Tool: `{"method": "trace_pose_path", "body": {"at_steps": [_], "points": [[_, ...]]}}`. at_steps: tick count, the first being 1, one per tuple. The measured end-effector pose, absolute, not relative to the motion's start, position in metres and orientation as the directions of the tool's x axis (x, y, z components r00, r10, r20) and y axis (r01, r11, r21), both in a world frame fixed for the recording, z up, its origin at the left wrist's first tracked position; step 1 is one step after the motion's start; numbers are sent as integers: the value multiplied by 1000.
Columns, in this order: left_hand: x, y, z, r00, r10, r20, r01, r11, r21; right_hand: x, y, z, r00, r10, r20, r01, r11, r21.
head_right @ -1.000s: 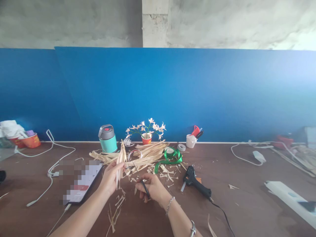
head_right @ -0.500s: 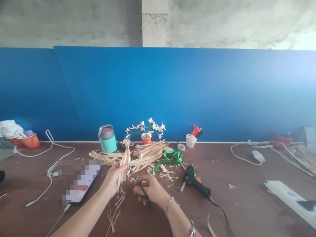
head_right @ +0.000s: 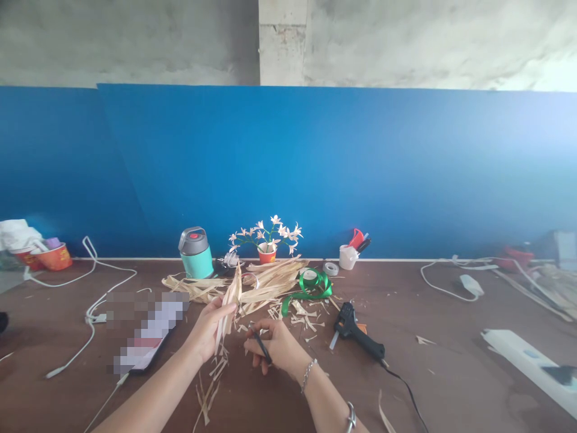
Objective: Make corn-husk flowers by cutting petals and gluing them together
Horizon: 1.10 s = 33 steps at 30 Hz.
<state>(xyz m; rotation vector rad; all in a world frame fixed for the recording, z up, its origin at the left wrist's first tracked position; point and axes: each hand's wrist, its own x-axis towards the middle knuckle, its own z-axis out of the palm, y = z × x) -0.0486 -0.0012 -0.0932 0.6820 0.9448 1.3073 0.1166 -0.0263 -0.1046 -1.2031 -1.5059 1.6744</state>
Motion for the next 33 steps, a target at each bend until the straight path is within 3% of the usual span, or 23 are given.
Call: {"method": "trace_pose_path", "body": {"at_steps": [26, 33], "points": [[-52, 3, -101, 22, 983, -182, -458, 171, 872, 117, -26, -104, -398, 886, -238, 186, -176, -967], [-53, 3, -99, -29, 981, -191, -528, 147, 837, 118, -27, -100, -397, 878, -267, 186, -207, -960]]}}
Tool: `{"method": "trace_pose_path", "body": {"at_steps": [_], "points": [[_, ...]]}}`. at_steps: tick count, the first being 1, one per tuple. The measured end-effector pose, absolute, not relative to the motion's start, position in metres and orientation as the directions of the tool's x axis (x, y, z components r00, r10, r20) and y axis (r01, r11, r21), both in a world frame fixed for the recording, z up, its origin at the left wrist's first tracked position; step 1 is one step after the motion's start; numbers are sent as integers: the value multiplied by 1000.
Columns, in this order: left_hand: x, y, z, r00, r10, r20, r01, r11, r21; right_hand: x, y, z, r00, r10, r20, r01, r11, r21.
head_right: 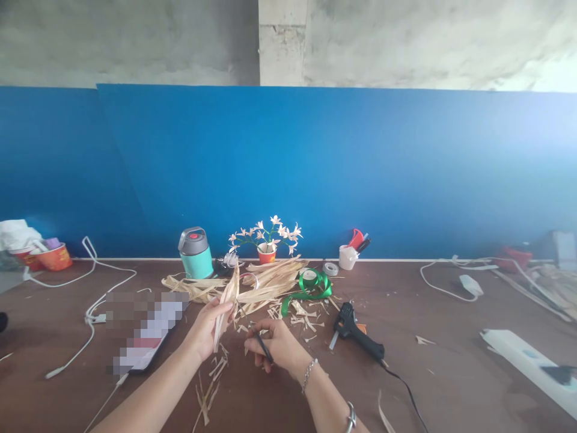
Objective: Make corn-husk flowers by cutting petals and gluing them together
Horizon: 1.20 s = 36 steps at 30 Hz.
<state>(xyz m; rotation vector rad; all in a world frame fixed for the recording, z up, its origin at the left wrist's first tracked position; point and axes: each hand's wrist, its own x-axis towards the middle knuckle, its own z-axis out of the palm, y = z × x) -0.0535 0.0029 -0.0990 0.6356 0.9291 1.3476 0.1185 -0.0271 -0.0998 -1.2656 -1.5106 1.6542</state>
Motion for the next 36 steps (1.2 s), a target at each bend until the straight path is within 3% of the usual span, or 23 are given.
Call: {"method": "trace_pose_path", "body": {"at_steps": [7, 11, 15, 27, 31, 36], "points": [[-51, 0, -94, 1, 986, -167, -546, 141, 826, 118, -24, -107, -398, 884, -246, 115, -218, -969], [-50, -5, -90, 92, 990, -111, -494, 142, 858, 119, -23, -109, -390, 890, -236, 111, -209, -972], [-49, -7, -90, 130, 981, -143, -431, 186, 883, 119, -22, -109, -371, 898, -237, 120, -206, -971], [-55, 5, -101, -8, 970, -242, -523, 202, 828, 121, -22, -107, -383, 894, -232, 117, -202, -972], [-51, -2, -94, 79, 966, -245, -425, 255, 868, 123, -20, -110, -355, 921, -162, 45, -156, -987], [-49, -9, -88, 104, 981, -162, -295, 186, 937, 122, -21, -106, -312, 938, -152, 39, -147, -988]]}}
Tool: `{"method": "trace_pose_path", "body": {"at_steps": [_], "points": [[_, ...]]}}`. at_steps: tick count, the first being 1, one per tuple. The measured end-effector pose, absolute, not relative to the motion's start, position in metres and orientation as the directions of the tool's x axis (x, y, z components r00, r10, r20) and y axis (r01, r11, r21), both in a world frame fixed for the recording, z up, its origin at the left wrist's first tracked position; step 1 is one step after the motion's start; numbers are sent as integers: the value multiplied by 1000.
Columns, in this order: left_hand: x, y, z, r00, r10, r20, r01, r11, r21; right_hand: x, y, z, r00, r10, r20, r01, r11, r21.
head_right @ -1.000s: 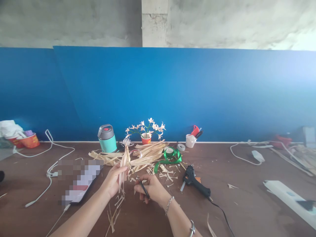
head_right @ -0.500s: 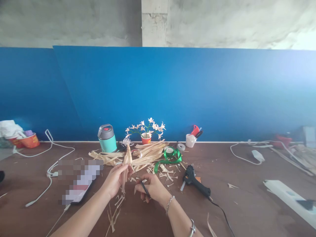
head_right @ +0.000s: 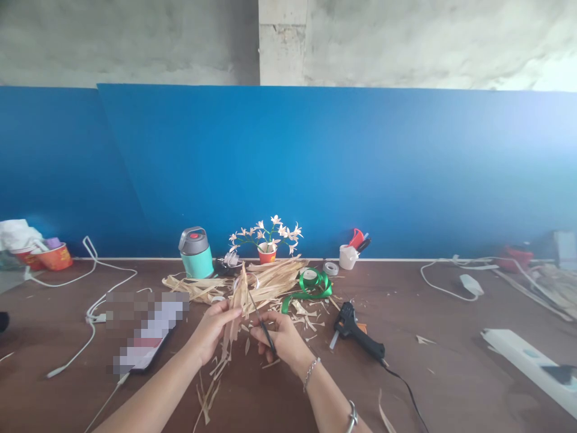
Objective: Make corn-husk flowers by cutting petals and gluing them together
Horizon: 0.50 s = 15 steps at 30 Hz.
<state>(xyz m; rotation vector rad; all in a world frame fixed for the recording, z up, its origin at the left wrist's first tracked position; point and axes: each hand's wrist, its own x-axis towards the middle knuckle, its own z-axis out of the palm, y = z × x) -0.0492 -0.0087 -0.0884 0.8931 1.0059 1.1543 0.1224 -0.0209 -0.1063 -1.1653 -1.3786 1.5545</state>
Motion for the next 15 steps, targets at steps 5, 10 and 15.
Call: {"method": "trace_pose_path", "body": {"at_steps": [5, 10, 15], "points": [[-52, -6, -94, 122, 982, -141, -274, 170, 946, 121, -22, -104, -304, 939, -161, 50, -153, -987], [-49, -10, -87, 230, 968, -99, -199, 146, 969, 122, -22, -105, -304, 942, -141, 37, -136, -990], [-47, -15, -79, 234, 970, -61, -261, 123, 958, 122, -22, -104, -303, 942, -142, 17, -144, -989]]}}
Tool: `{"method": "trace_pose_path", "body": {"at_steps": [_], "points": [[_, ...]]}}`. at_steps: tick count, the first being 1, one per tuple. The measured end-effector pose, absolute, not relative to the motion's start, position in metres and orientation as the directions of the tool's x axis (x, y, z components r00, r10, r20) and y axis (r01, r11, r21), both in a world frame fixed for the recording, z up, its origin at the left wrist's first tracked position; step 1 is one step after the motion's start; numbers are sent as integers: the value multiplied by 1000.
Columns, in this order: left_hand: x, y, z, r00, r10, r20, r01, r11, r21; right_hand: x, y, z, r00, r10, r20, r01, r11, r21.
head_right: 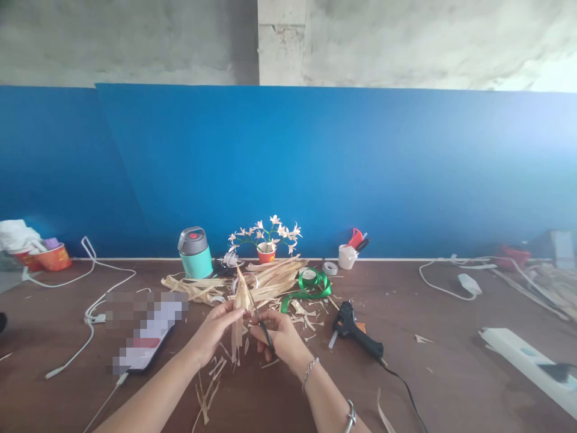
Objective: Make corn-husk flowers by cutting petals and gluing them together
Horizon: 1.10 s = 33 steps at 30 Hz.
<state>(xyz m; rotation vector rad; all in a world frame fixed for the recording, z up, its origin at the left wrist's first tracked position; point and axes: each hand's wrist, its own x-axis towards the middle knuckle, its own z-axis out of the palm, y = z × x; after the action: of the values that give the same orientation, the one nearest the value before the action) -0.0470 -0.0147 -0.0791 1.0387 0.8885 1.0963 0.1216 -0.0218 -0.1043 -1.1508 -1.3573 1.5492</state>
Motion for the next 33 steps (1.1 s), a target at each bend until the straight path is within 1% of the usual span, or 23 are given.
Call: {"method": "trace_pose_path", "body": {"at_steps": [3, 5, 7, 9, 17, 24, 30, 33], "points": [[-51, -9, -84, 168, 978, -120, -397, 179, 900, 121, -21, -104, -280, 950, -139, 0, -145, -989], [-55, -4, -88, 104, 982, -157, -501, 188, 845, 120, -22, -102, -262, 956, -134, -16, -143, -990], [-59, 2, -91, 58, 985, -165, -578, 167, 799, 120, -23, -99, -250, 960, -129, -30, -141, -990], [-60, 5, -94, 22, 986, -164, -620, 142, 772, 119, -24, -96, -247, 961, -124, -39, -138, -990], [-56, 4, -94, -114, 978, -176, -630, 66, 774, 120, -23, -100, -271, 950, -157, 32, -154, -988], [-54, 2, -88, -194, 962, -191, -617, 32, 787, 120, -26, -102, -325, 918, -228, 62, -220, -974], [-54, 2, -85, -272, 930, -247, -648, 13, 762, 120, -26, -105, -414, 867, -276, 140, -239, -961], [-54, 3, -88, -274, 922, -274, -657, 28, 753, 120, -26, -106, -408, 877, -255, 119, -226, -967]]}}
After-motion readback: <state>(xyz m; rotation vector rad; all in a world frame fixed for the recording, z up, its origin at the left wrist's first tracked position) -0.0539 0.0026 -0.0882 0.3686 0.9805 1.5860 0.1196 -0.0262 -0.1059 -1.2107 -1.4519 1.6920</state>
